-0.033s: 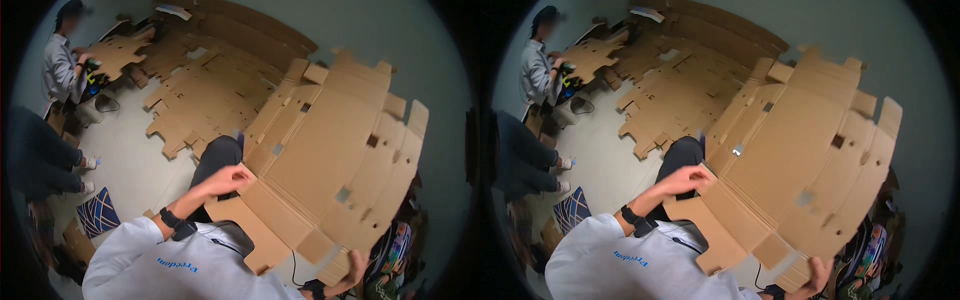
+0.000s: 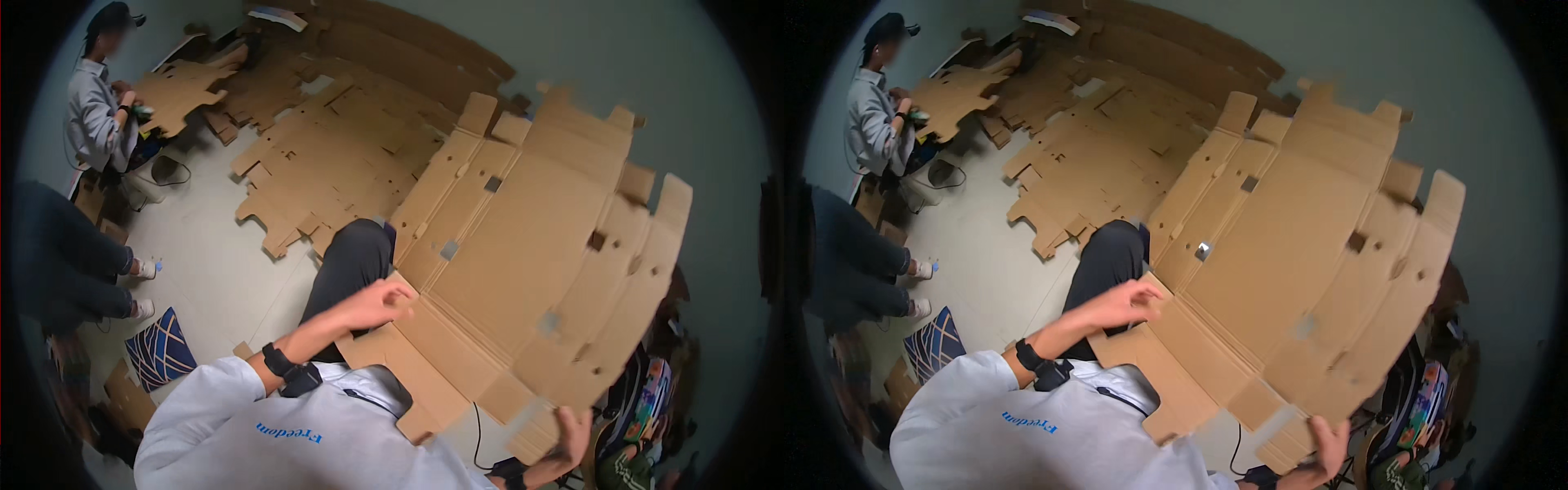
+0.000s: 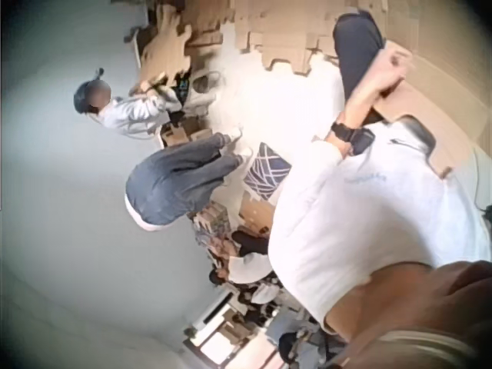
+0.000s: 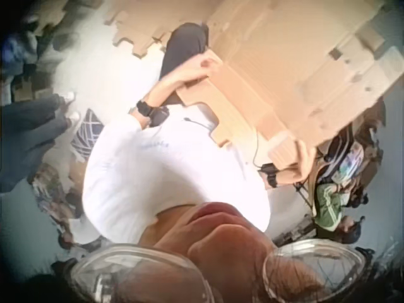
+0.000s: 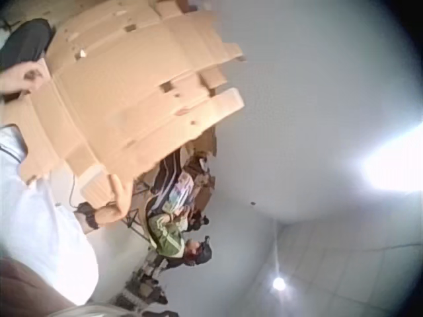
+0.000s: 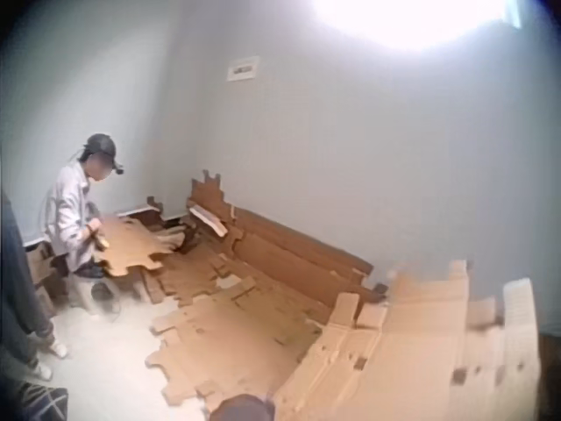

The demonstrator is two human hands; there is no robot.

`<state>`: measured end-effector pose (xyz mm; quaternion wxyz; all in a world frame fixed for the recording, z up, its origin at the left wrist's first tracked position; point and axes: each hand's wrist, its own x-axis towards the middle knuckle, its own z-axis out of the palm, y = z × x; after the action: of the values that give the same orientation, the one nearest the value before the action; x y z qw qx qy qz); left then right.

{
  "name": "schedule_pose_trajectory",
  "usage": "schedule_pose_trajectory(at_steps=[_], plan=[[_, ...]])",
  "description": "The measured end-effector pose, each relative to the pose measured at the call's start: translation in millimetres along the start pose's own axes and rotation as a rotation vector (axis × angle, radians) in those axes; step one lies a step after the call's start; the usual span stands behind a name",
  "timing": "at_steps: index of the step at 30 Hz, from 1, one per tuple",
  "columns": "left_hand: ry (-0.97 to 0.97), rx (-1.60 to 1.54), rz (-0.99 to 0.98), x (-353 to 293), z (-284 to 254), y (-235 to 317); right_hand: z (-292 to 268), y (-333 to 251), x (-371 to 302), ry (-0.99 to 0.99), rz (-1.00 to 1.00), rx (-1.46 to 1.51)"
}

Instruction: Fold and assemble fruit-themed cardboard boxes from flat sheets.

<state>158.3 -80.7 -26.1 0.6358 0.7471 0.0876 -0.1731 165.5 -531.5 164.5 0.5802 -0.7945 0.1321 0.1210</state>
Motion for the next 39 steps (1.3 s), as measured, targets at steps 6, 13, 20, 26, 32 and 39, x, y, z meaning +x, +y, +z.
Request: schedule_pose_trajectory(at_steps=[6, 13, 20, 26, 32, 39], plan=[[0.171, 0.531, 0.072, -24, 77, -72, -24, 164, -17, 0.111, 0.135, -0.250], [0.206, 0.200, 0.127, 20, 23, -36, -7, 240, -14, 0.009, 0.274, -0.348], [0.053, 0.113, 0.065, -11, 6, 53, 34, 232, 19, -0.034, 0.153, -0.544], [0.168, 0.554, 0.703, -65, -27, 71, 68, 177, 18, 0.086, 0.111, -0.264], [0.275, 0.876, 0.655, -106, -36, 16, 111, 104, 23, 0.250, -0.326, -0.160], [0.002, 1.108, 0.613, -127, -27, -34, 103, 84, 43, -0.132, -0.456, -0.954]])
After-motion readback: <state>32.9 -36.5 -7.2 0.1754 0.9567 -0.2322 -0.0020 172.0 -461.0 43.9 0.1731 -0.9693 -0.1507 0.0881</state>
